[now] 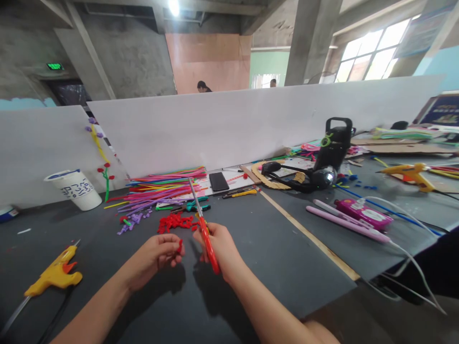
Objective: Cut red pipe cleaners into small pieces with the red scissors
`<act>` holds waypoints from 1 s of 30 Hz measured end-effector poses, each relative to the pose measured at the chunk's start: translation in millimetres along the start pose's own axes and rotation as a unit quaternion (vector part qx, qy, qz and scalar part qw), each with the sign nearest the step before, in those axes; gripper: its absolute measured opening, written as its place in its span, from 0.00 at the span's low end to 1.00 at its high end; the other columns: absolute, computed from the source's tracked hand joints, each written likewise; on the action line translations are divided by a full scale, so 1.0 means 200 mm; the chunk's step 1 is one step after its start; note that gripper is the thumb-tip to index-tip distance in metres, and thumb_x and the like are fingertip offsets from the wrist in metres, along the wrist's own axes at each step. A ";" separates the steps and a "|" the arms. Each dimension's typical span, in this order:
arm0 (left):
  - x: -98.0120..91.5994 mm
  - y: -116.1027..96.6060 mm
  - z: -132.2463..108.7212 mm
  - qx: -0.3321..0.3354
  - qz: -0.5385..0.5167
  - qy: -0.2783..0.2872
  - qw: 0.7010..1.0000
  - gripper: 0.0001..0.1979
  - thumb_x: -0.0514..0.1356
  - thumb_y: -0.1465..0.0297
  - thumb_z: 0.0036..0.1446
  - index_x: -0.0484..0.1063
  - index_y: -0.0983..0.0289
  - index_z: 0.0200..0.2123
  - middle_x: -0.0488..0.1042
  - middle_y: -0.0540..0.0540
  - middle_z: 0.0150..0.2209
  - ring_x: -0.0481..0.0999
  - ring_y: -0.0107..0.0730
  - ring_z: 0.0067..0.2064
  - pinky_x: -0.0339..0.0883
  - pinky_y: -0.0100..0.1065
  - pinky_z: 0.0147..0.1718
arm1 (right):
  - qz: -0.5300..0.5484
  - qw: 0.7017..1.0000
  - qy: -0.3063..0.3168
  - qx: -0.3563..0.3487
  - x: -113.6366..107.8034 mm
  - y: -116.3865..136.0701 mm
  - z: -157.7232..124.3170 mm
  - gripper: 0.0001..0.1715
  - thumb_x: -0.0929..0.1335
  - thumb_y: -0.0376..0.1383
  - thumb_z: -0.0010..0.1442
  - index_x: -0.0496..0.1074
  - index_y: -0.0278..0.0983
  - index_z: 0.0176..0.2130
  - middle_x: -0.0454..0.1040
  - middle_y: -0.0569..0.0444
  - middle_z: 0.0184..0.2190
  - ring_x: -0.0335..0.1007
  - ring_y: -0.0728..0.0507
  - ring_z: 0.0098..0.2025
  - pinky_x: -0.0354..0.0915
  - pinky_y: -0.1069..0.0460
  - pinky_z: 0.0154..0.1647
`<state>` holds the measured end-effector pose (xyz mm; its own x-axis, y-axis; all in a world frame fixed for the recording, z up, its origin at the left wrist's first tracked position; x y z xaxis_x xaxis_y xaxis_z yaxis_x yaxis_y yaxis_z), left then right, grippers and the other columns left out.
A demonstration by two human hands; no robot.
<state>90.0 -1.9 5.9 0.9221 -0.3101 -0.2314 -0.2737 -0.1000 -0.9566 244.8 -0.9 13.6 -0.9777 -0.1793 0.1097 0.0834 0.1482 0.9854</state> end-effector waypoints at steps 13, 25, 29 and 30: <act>0.03 -0.01 -0.12 -0.017 -0.166 0.011 0.986 0.03 0.60 0.72 0.43 0.70 0.67 0.24 0.71 0.52 0.20 0.70 0.28 0.23 0.63 0.28 0.23 | -0.049 0.995 0.083 0.032 0.13 -0.03 -0.06 0.08 0.66 0.37 0.47 0.61 0.36 0.23 0.65 0.63 0.14 0.53 0.56 0.10 0.52 0.61 0.10; 0.05 -0.03 -0.17 -0.039 -0.264 -0.007 0.964 0.04 0.61 0.71 0.45 0.70 0.66 0.24 0.71 0.50 0.19 0.67 0.22 0.19 0.59 0.24 0.18 | -0.149 0.983 0.056 -0.091 0.09 -0.02 -0.12 0.11 0.62 0.41 0.53 0.58 0.38 0.25 0.58 0.64 0.16 0.52 0.54 0.16 0.51 0.59 0.16; -0.02 -0.07 -0.19 0.017 -0.247 -0.086 0.965 0.03 0.62 0.71 0.43 0.70 0.64 0.24 0.70 0.48 0.17 0.65 0.21 0.18 0.58 0.23 0.17 | -0.343 0.928 0.073 -0.128 0.04 0.04 -0.18 0.12 0.65 0.42 0.49 0.57 0.39 0.26 0.58 0.63 0.18 0.50 0.52 0.20 0.49 0.57 0.20; -0.04 -0.08 -0.20 0.033 -0.249 -0.101 0.963 0.03 0.62 0.71 0.43 0.70 0.64 0.23 0.69 0.48 0.17 0.65 0.21 0.18 0.57 0.23 0.17 | -0.388 0.909 0.071 -0.135 0.03 0.05 -0.19 0.14 0.66 0.43 0.48 0.56 0.39 0.27 0.60 0.62 0.19 0.50 0.51 0.20 0.49 0.57 0.21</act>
Point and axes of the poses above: each hand's wrist, its own z-axis towards the middle knuckle, its own x-axis out of the palm, y = z × x, the point moved 2 cm from there along z, towards the middle knuckle
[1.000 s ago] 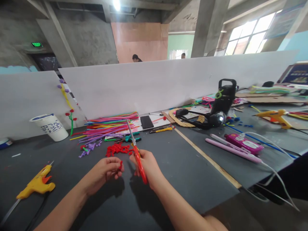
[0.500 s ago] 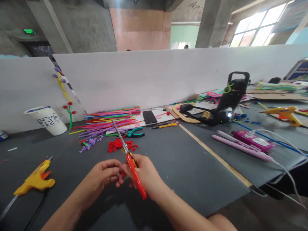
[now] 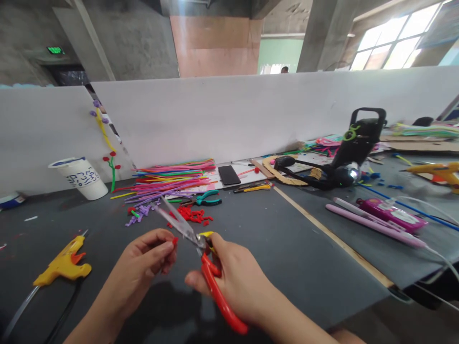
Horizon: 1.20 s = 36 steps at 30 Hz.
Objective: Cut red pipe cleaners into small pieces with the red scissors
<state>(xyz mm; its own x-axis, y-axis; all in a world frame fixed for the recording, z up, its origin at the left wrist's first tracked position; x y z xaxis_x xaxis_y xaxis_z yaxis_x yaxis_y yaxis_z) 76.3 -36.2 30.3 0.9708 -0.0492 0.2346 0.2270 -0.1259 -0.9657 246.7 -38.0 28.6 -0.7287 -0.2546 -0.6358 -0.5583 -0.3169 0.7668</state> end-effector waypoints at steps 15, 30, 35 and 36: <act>0.01 -0.02 -0.05 0.022 -0.010 -0.001 1.000 0.02 0.60 0.76 0.43 0.72 0.64 0.23 0.67 0.47 0.16 0.61 0.18 0.17 0.54 0.21 0.15 | -0.116 0.989 0.090 0.017 0.04 -0.02 -0.10 0.18 0.64 0.48 0.48 0.53 0.40 0.25 0.62 0.59 0.20 0.50 0.50 0.19 0.47 0.57 0.21; 0.02 -0.02 -0.05 -0.011 -0.045 0.000 0.999 0.02 0.62 0.77 0.41 0.73 0.66 0.22 0.67 0.46 0.13 0.62 0.17 0.16 0.54 0.18 0.13 | -0.084 0.990 0.103 0.039 0.05 -0.05 -0.13 0.20 0.60 0.52 0.50 0.54 0.39 0.24 0.59 0.59 0.17 0.45 0.51 0.18 0.46 0.56 0.18; 0.04 -0.01 -0.04 -0.053 -0.068 0.015 0.996 0.02 0.62 0.74 0.44 0.72 0.67 0.23 0.70 0.48 0.15 0.64 0.17 0.15 0.56 0.19 0.13 | 0.024 0.995 0.066 0.073 0.04 -0.06 -0.11 0.17 0.60 0.46 0.53 0.53 0.38 0.22 0.53 0.62 0.16 0.46 0.53 0.18 0.46 0.57 0.19; 0.05 0.00 -0.04 -0.072 -0.077 0.024 0.994 0.02 0.61 0.74 0.44 0.72 0.67 0.23 0.71 0.49 0.16 0.65 0.18 0.15 0.57 0.19 0.13 | 0.057 0.994 0.053 0.077 0.03 -0.06 -0.09 0.17 0.60 0.45 0.54 0.53 0.38 0.22 0.53 0.62 0.16 0.47 0.53 0.18 0.47 0.57 0.18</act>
Point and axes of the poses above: each hand's wrist, its own z-axis towards the middle knuckle, its own x-axis out of the palm, y = z × x, the point moved 2 cm from there along z, towards the middle knuckle
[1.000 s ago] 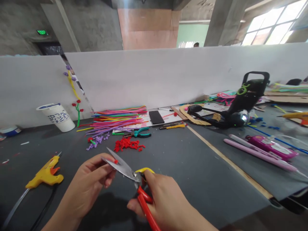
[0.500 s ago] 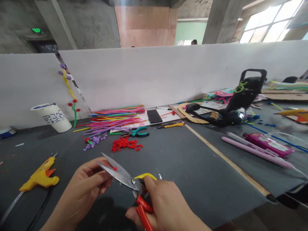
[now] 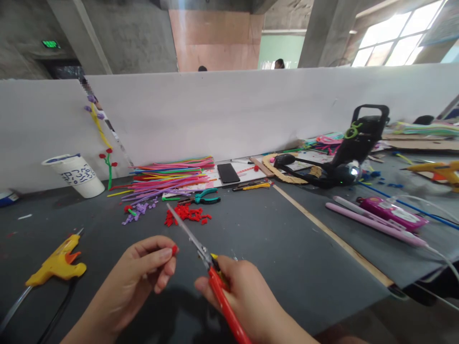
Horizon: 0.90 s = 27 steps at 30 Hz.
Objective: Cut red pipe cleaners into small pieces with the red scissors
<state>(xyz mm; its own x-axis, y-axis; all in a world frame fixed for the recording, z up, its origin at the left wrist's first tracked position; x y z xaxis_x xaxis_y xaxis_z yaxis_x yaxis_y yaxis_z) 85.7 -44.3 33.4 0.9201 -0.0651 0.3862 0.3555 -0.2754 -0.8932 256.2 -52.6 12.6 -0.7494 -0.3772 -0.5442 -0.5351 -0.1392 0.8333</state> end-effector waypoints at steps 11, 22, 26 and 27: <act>0.03 0.10 0.03 -0.130 -0.012 0.064 0.989 0.02 0.59 0.77 0.47 0.66 0.67 0.27 0.74 0.53 0.20 0.71 0.21 0.18 0.63 0.20 0.17 | 0.309 0.951 -0.005 0.016 0.02 0.04 0.14 0.11 0.65 0.42 0.50 0.63 0.36 0.27 0.55 0.66 0.10 0.50 0.55 0.11 0.56 0.58 0.14; 0.02 0.06 0.05 -0.018 0.123 0.040 0.991 0.04 0.61 0.73 0.44 0.71 0.69 0.24 0.71 0.52 0.20 0.68 0.25 0.21 0.62 0.27 0.21 | 0.215 0.976 0.022 0.010 -0.03 0.09 0.18 0.05 0.64 0.34 0.47 0.61 0.36 0.22 0.59 0.65 0.13 0.52 0.56 0.12 0.54 0.59 0.14; 0.02 0.08 0.05 -0.029 0.123 0.019 0.992 0.05 0.62 0.73 0.43 0.72 0.70 0.25 0.71 0.52 0.19 0.68 0.26 0.19 0.60 0.28 0.20 | 0.200 0.980 -0.005 0.003 -0.01 0.11 0.19 0.04 0.63 0.32 0.47 0.60 0.36 0.23 0.60 0.64 0.15 0.54 0.55 0.14 0.51 0.60 0.15; 0.02 0.09 0.05 -0.039 0.113 0.020 0.993 0.05 0.61 0.72 0.44 0.72 0.70 0.25 0.71 0.53 0.19 0.68 0.26 0.19 0.60 0.28 0.20 | 0.200 0.980 -0.018 0.001 0.00 0.11 0.19 0.03 0.62 0.31 0.47 0.60 0.36 0.23 0.60 0.64 0.15 0.54 0.55 0.15 0.52 0.60 0.16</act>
Point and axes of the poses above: each hand's wrist, its own z-axis towards the middle knuckle, its own x-axis out of the palm, y = z × x, the point moved 2 cm from there along z, towards the middle knuckle
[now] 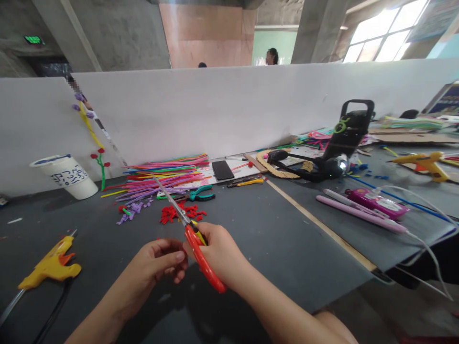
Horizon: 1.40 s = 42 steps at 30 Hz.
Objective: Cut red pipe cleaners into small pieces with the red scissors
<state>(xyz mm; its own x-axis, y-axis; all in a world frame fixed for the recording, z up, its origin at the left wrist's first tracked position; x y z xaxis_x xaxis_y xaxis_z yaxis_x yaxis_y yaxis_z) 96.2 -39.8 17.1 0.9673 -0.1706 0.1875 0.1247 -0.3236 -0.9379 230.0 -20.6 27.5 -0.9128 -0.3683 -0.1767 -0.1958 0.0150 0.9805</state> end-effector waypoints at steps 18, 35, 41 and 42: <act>-0.03 -0.01 0.02 0.093 -0.016 -0.064 0.993 0.06 0.61 0.70 0.46 0.74 0.68 0.27 0.74 0.53 0.23 0.71 0.28 0.24 0.65 0.29 0.26 | -0.013 0.997 -0.071 -0.038 0.01 -0.01 0.01 0.04 0.65 0.33 0.45 0.63 0.35 0.24 0.58 0.63 0.16 0.51 0.54 0.19 0.51 0.59 0.18; 0.00 -0.04 0.00 0.083 0.037 -0.067 0.994 0.06 0.61 0.72 0.42 0.75 0.69 0.24 0.71 0.52 0.18 0.67 0.27 0.20 0.62 0.30 0.22 | -0.007 0.998 -0.055 -0.041 0.03 -0.02 0.02 0.03 0.63 0.32 0.45 0.60 0.36 0.23 0.59 0.63 0.16 0.53 0.53 0.18 0.53 0.59 0.17; -0.01 -0.04 0.01 0.087 0.083 -0.084 0.989 0.05 0.63 0.73 0.38 0.74 0.68 0.23 0.71 0.51 0.17 0.68 0.28 0.19 0.62 0.29 0.21 | -0.039 0.998 -0.037 -0.039 0.04 -0.04 0.03 0.05 0.63 0.33 0.45 0.59 0.36 0.23 0.57 0.63 0.17 0.52 0.53 0.19 0.52 0.59 0.18; -0.01 -0.04 0.01 0.087 0.091 -0.079 0.989 0.04 0.63 0.73 0.38 0.74 0.68 0.23 0.71 0.50 0.16 0.68 0.28 0.19 0.62 0.29 0.21 | -0.045 0.998 -0.036 -0.040 0.04 -0.04 0.04 0.06 0.63 0.34 0.46 0.59 0.36 0.23 0.57 0.63 0.17 0.51 0.54 0.19 0.52 0.59 0.18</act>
<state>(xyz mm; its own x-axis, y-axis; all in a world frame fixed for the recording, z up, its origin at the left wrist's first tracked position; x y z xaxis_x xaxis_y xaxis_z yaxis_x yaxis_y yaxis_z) 94.4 -34.9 23.3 0.9980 -0.0586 -0.0241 -0.0317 -0.1332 -0.9906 221.8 -17.0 17.8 -0.9170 -0.2962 -0.2671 -0.2515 -0.0906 0.9636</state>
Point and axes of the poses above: each hand's wrist, its own z-axis towards the middle knuckle, its own x-axis out of the palm, y = z × x, the point moved 2 cm from there along z, towards the middle knuckle
